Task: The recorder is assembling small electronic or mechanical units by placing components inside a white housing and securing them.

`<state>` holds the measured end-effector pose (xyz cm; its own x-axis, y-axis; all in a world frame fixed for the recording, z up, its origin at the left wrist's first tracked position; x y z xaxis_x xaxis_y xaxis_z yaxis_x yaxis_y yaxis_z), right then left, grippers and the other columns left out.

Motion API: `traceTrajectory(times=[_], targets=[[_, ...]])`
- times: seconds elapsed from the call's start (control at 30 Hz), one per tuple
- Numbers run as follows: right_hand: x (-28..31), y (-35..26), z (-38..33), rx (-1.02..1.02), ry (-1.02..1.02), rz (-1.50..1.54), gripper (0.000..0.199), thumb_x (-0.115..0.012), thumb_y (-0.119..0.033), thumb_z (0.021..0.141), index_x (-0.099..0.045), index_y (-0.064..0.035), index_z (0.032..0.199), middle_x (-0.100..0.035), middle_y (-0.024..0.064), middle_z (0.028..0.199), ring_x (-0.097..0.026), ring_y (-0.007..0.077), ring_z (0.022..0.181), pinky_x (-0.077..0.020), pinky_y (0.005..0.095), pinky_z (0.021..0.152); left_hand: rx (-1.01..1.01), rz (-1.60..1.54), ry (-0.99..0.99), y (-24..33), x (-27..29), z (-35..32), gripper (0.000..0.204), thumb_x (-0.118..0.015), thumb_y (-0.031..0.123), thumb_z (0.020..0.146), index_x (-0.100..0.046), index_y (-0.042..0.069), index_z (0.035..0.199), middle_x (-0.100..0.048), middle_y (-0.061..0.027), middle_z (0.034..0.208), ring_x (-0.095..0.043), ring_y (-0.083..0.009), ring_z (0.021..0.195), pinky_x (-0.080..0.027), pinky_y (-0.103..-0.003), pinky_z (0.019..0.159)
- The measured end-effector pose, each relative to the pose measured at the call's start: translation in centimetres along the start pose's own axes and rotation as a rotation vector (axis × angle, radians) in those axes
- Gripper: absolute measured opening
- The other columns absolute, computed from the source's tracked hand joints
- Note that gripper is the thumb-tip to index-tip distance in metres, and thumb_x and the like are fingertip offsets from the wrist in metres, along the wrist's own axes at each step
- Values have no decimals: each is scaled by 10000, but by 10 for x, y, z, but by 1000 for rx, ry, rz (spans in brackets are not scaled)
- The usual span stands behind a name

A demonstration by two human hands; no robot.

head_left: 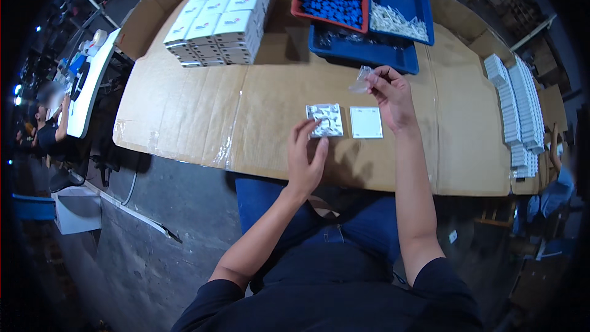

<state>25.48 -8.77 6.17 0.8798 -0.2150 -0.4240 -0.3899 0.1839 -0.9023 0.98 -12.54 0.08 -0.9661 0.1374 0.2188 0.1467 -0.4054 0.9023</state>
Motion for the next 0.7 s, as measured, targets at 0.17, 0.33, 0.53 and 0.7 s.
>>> traceTrajectory(times=[0.17,0.33,0.53,0.7], targets=[[-12,-9,-66,-15,-77,-209,104,-772,-13,923,-717,-12,1012,-712,32,982,-636,93,871,-519,235,829,237,-506,-224,61,-15,42,252,-607,140,1070,-657,-8,1268,-683,-70,1168,-617,-144,1106,-490,-303,985],[-10,-13,-96,-13,-48,-272,75,-743,-20,954,-688,-18,1004,-701,30,1030,-629,92,950,-521,246,867,216,-475,-183,54,-29,37,172,-657,149,1056,-670,6,1151,-675,4,940,-614,-70,805,-500,-228,742],[-17,-9,-109,46,41,-255,108,-676,-103,1026,-675,-23,1099,-710,30,981,-616,71,911,-485,234,820,312,-618,-16,53,-23,27,145,-612,165,1085,-609,25,1125,-609,10,835,-530,-27,673,-451,-229,584],[-47,8,-111,-89,-15,-217,131,-670,-111,1033,-705,3,1085,-707,19,915,-598,57,837,-470,215,775,166,-451,-19,52,-24,18,132,-635,142,1069,-616,14,1095,-637,-1,842,-569,-37,695,-458,-207,590]])
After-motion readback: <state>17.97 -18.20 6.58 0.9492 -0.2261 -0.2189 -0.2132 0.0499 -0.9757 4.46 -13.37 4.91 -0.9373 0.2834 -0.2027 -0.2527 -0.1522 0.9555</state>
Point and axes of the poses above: each hand's wrist, its own z-axis towards the middle knuckle, its own x-axis out of the back of the hand, y = z × x, the point moved 1 cm from there along z, towards the middle knuckle
